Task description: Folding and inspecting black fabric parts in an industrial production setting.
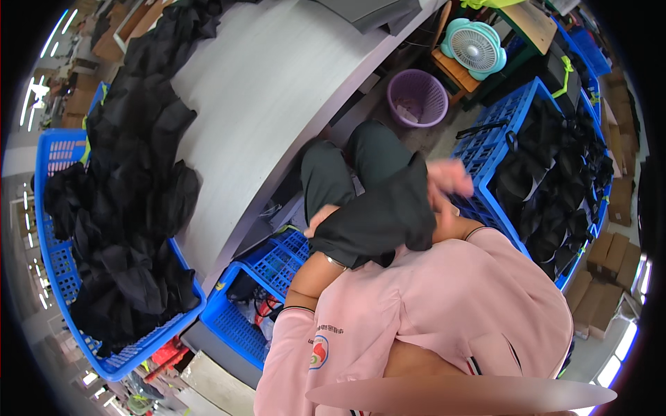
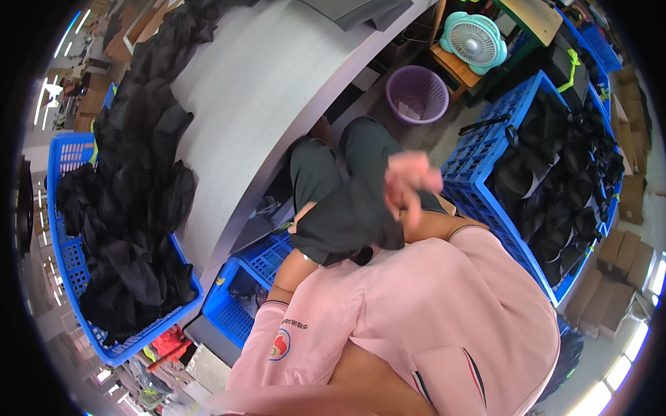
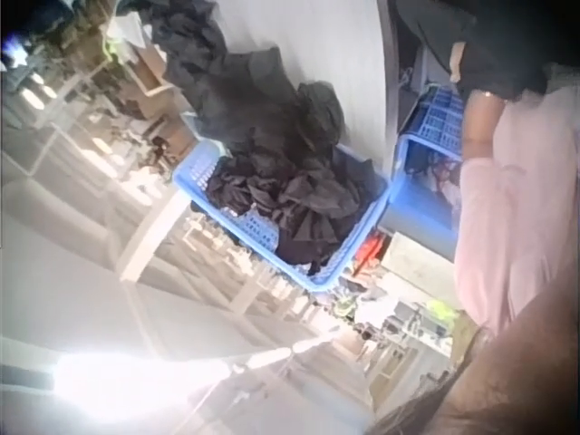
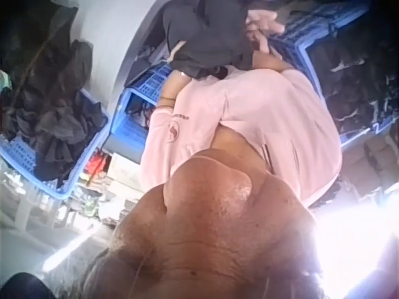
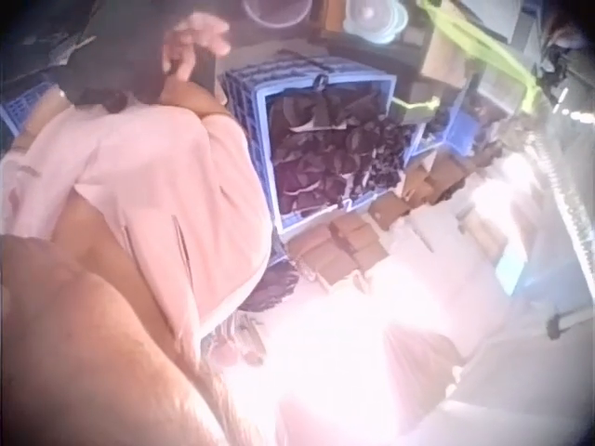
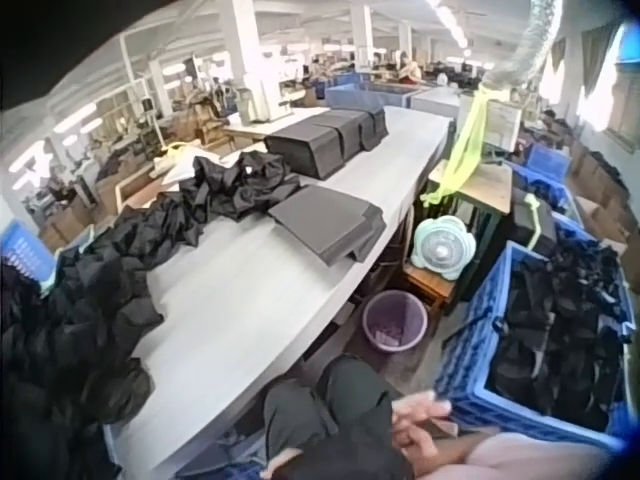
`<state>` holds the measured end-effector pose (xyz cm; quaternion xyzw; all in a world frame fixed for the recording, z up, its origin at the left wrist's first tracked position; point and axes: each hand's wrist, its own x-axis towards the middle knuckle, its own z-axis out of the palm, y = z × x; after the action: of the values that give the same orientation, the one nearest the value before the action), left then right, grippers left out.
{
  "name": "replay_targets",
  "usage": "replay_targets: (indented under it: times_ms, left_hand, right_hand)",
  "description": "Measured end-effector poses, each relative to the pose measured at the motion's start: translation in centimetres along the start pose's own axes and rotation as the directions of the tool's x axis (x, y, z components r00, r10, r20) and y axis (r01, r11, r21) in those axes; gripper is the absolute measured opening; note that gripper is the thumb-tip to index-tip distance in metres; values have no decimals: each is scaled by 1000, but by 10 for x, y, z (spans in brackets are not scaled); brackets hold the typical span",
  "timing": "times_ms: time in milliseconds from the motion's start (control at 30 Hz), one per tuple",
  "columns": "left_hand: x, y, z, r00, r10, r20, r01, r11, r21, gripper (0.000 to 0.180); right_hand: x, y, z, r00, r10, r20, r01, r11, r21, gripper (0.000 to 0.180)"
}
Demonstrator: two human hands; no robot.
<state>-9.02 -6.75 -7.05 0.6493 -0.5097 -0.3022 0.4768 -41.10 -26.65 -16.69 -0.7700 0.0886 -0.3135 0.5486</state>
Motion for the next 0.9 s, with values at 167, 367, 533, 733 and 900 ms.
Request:
replay_targets:
  times_ms: [167, 367, 533, 733, 900]
  left_hand:
    - [81, -34, -12, 937, -336, -98, 20, 331, -943, 70]
    - [65, -87, -39, 707, -595, -383, -134, 419, -898, 67]
    - [64, -48, -27, 684, -635, -359, -2, 490, -871, 69]
    - [51, -52, -13, 821, -451, -350, 5, 618, -786, 63]
    - [47, -55, -1, 919, -271, -288, -12, 708, -706, 58]
  right_hand:
    - [126, 84, 248, 948, 290, 133, -290, 957, -19, 25]
    - [185, -23, 195, 908, 389, -154, -348, 907, 238, 24]
    - [198, -51, 199, 987, 156, -34, -160, 974, -158, 18]
    - [192, -48, 152, 862, 318, 395, -502, 637, 585, 22]
    - [220, -32, 144, 876, 474, 85, -414, 652, 635, 21]
